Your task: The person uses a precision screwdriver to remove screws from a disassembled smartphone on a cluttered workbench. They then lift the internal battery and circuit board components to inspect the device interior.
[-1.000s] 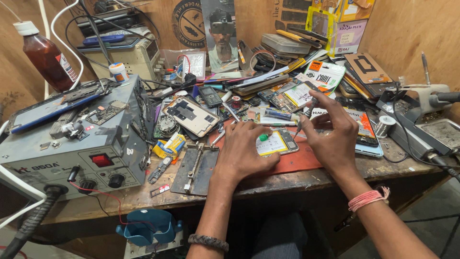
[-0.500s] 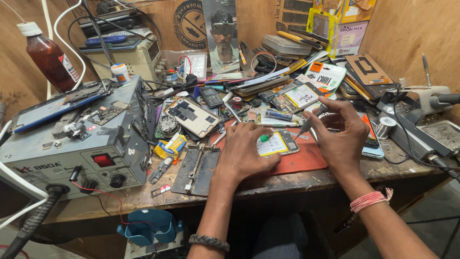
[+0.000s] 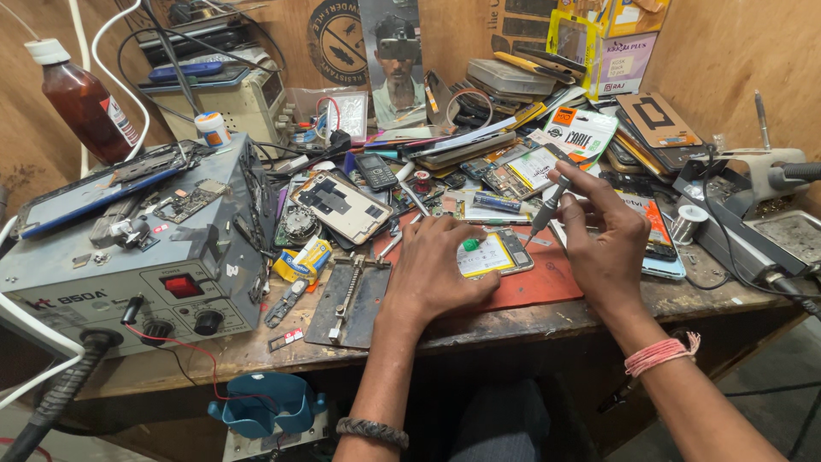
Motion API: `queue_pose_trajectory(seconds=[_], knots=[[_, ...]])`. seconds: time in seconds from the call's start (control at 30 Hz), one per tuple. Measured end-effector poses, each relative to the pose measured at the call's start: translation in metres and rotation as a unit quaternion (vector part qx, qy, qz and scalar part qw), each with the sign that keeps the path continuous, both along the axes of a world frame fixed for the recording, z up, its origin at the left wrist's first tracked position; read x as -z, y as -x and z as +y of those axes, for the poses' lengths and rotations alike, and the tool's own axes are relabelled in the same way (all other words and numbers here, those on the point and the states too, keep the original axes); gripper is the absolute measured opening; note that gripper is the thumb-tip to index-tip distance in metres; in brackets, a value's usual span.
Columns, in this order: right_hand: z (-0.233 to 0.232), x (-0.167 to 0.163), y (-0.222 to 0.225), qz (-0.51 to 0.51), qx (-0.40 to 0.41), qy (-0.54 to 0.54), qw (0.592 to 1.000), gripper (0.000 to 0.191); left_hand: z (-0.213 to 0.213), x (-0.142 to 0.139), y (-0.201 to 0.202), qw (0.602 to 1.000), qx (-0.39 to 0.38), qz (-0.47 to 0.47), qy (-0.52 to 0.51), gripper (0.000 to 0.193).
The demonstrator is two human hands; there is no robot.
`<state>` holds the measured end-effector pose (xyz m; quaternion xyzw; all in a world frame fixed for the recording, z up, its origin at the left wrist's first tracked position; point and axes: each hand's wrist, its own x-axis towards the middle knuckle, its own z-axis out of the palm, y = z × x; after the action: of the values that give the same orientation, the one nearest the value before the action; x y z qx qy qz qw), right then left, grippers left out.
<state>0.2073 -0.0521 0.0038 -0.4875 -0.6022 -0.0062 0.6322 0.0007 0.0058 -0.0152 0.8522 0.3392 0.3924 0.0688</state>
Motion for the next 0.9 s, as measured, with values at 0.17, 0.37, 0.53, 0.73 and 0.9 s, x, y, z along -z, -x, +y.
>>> queue_pose_trajectory(seconds=[0.17,0.37,0.53,0.73,0.9], knots=[[-0.0019,0.0009,-0.0012,-0.023,0.02,-0.014,0.999,0.038,0.0001,-0.0006,-0.0003,1.0,0.003,0.001,0.003,0.058],[-0.0009,-0.0001,0.0009,-0.034,0.059,-0.024,0.997,0.04,-0.0011,-0.0009,0.0,1.0,0.005,-0.001,0.009,0.057],[0.0011,0.0012,-0.0003,0.011,0.074,-0.008,0.997,0.036,-0.0004,-0.0006,0.0001,1.0,0.004,-0.004,-0.003,0.057],[0.003,0.0023,-0.0023,0.006,0.058,-0.017,0.998,0.03,0.0,0.0,0.0002,1.0,0.005,-0.001,0.005,0.057],[0.0034,0.003,-0.0009,-0.01,0.06,-0.014,0.998,0.026,0.0004,0.0011,-0.0001,1.0,0.004,-0.002,-0.006,0.058]])
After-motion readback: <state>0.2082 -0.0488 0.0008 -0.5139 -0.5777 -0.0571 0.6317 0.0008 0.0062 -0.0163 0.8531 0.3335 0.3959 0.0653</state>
